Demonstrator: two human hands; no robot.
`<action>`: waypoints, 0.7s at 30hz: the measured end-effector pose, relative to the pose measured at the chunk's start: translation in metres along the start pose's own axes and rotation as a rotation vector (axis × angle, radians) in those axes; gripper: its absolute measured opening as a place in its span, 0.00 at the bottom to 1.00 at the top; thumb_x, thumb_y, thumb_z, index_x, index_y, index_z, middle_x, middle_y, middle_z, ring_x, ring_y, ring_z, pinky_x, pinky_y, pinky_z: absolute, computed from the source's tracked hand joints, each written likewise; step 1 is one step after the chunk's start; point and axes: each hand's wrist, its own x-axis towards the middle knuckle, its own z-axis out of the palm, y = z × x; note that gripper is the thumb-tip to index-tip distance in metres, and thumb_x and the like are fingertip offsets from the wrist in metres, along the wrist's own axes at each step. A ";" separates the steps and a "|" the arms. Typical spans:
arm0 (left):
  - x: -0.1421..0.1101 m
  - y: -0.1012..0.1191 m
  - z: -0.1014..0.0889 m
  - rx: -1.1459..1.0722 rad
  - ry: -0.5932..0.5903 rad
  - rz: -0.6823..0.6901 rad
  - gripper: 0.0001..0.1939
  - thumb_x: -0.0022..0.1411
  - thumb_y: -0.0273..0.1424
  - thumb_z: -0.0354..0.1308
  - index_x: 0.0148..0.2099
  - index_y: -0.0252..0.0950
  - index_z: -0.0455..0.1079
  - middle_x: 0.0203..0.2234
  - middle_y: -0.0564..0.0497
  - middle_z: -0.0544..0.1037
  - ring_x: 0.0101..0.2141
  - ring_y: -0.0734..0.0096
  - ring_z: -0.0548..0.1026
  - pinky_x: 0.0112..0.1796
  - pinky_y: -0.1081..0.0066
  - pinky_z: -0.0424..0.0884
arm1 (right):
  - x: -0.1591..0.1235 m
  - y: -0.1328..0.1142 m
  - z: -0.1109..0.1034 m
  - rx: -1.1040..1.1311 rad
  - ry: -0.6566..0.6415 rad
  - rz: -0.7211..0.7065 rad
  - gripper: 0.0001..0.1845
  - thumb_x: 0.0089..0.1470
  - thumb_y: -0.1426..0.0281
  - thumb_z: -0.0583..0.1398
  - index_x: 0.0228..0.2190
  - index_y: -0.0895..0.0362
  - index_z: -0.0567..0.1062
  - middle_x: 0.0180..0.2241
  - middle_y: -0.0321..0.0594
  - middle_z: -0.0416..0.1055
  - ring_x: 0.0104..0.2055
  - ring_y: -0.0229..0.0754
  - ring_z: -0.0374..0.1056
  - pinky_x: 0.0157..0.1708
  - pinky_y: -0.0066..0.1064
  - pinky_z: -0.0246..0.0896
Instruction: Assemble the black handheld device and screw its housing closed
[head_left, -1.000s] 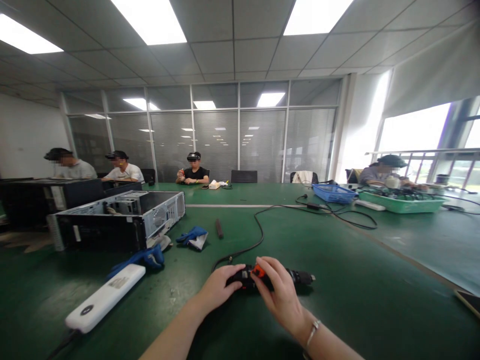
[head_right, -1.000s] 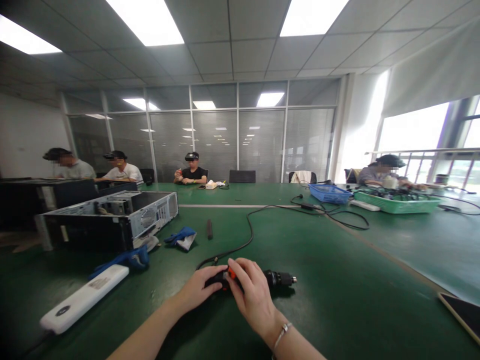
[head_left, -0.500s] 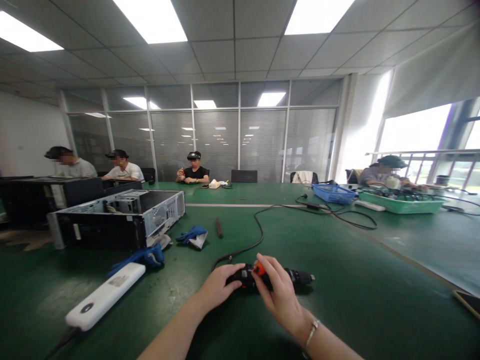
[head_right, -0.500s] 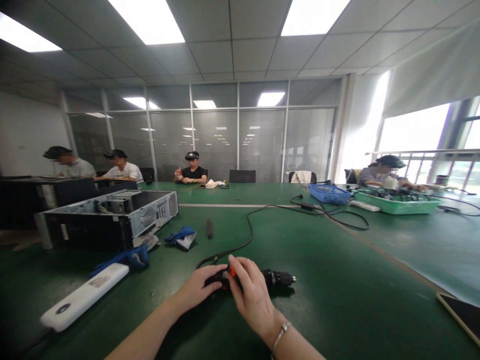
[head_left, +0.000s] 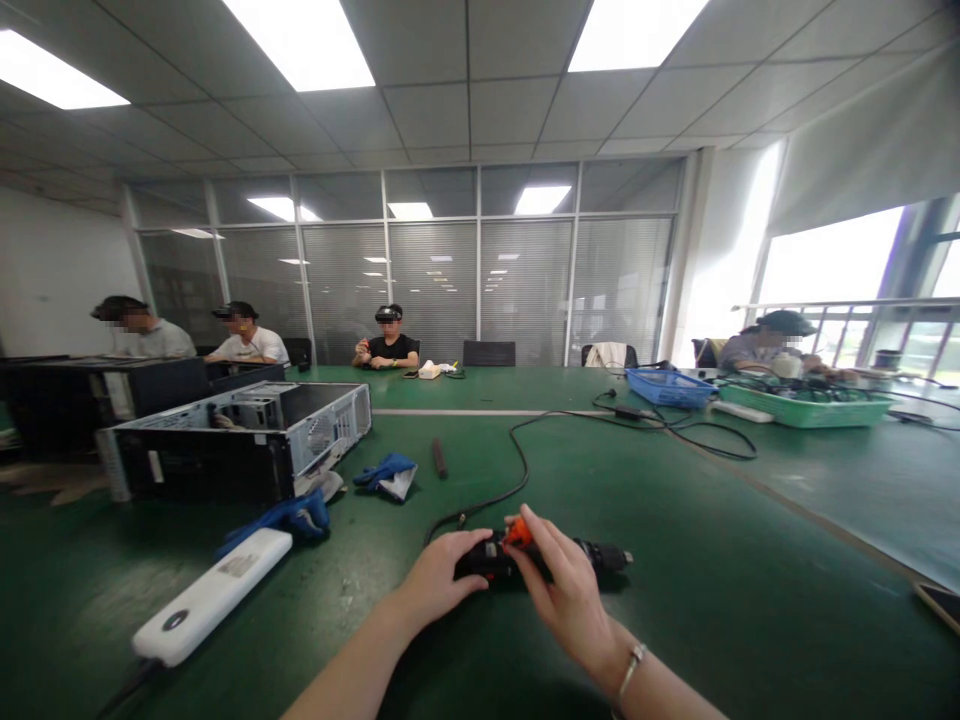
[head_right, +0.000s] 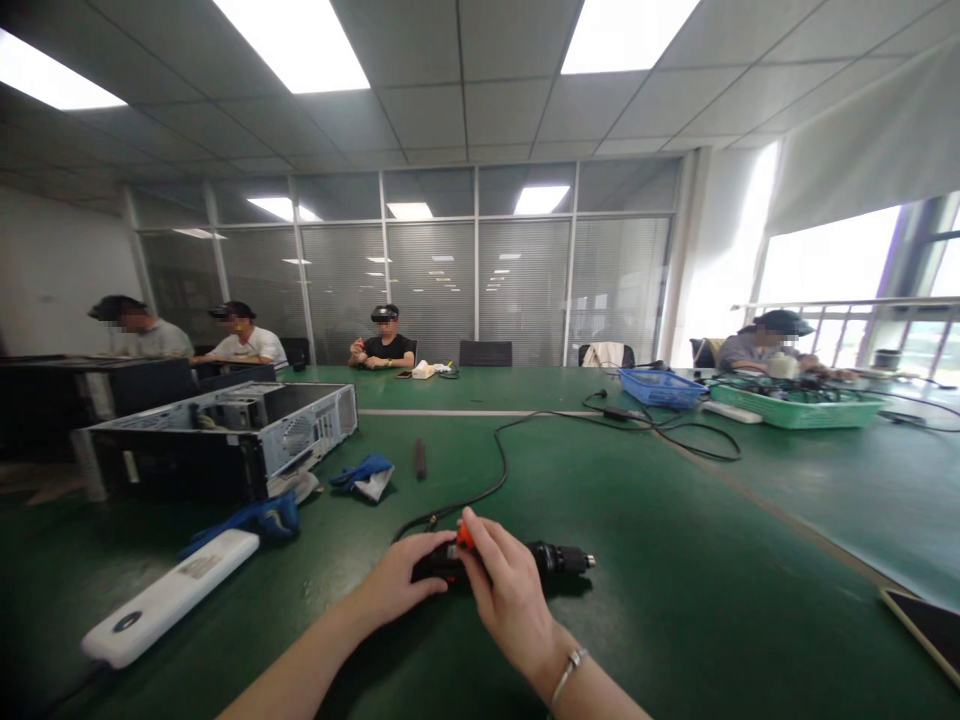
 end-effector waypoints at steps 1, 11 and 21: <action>0.000 -0.001 0.001 0.004 0.005 -0.002 0.33 0.51 0.30 0.67 0.60 0.44 0.65 0.55 0.50 0.72 0.54 0.59 0.70 0.57 0.63 0.61 | 0.000 0.000 0.000 0.010 -0.002 0.008 0.34 0.61 0.78 0.53 0.64 0.48 0.51 0.50 0.46 0.70 0.48 0.44 0.70 0.46 0.37 0.70; -0.002 0.002 0.004 0.070 0.038 0.007 0.29 0.52 0.29 0.66 0.57 0.42 0.65 0.52 0.49 0.74 0.51 0.60 0.71 0.54 0.63 0.64 | 0.004 0.003 -0.001 0.037 0.014 0.149 0.30 0.60 0.73 0.56 0.62 0.48 0.57 0.44 0.44 0.71 0.43 0.44 0.71 0.42 0.37 0.72; -0.004 0.014 0.005 0.093 0.002 0.025 0.28 0.52 0.32 0.65 0.56 0.41 0.65 0.48 0.49 0.75 0.47 0.59 0.73 0.51 0.62 0.66 | 0.009 0.016 -0.007 0.099 0.259 0.350 0.35 0.59 0.69 0.59 0.64 0.52 0.52 0.42 0.44 0.73 0.38 0.43 0.74 0.40 0.40 0.73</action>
